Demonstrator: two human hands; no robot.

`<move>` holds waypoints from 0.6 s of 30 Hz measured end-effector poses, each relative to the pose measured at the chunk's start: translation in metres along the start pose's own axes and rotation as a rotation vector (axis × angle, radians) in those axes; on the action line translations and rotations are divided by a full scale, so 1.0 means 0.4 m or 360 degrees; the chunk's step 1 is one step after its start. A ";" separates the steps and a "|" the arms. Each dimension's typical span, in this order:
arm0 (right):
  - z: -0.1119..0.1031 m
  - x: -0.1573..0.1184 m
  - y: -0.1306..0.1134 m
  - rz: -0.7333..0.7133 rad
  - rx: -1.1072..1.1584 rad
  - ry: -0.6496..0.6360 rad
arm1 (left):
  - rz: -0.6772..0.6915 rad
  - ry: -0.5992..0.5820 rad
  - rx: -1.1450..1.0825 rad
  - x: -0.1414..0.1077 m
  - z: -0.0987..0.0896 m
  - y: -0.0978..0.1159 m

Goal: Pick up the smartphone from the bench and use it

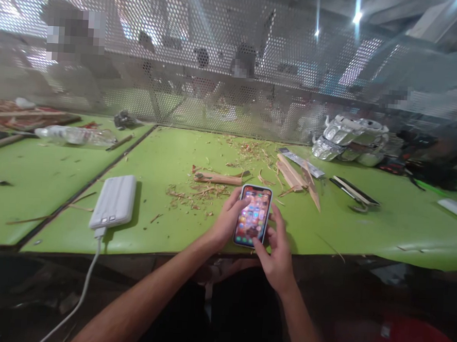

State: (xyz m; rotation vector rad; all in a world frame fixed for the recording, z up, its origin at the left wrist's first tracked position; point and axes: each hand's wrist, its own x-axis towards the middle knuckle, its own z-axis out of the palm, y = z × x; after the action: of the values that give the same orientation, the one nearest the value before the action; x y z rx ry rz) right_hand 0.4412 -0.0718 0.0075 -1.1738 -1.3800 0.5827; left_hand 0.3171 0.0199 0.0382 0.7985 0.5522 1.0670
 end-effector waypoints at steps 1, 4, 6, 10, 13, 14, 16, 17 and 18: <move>0.001 0.000 0.001 0.0024 0.0057 0.0003 | -0.0012 0.0004 -0.0008 -0.001 0.002 0.003; 0.004 0.000 0.002 0.0075 0.0162 0.0008 | -0.0056 0.0018 -0.0011 -0.006 0.007 0.011; 0.005 0.000 0.002 0.0090 0.0175 0.0017 | -0.0070 0.0026 0.0011 -0.008 0.008 0.013; 0.004 -0.001 0.002 0.0102 0.0199 0.0011 | -0.0067 0.0041 0.0045 -0.006 0.001 0.008; 0.004 -0.001 0.003 0.0100 0.0204 0.0007 | -0.0044 0.0048 0.0043 -0.005 -0.001 0.005; 0.004 -0.001 0.004 0.0099 0.0201 0.0009 | -0.0037 0.0043 0.0048 -0.005 0.000 0.005; 0.006 0.000 0.007 0.0102 0.0191 0.0012 | -0.0020 0.0025 0.0066 -0.008 0.003 0.007; 0.006 0.000 0.008 0.0102 0.0186 0.0016 | -0.0013 0.0016 0.0077 -0.009 0.004 0.008; 0.007 0.001 0.010 0.0101 0.0181 0.0020 | -0.0009 0.0011 0.0087 -0.011 0.005 0.009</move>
State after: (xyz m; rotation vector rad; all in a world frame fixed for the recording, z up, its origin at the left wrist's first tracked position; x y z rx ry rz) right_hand 0.4398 -0.0693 0.0037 -1.1308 -1.2862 0.6886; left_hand 0.3149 0.0162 0.0425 0.8412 0.5913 1.0534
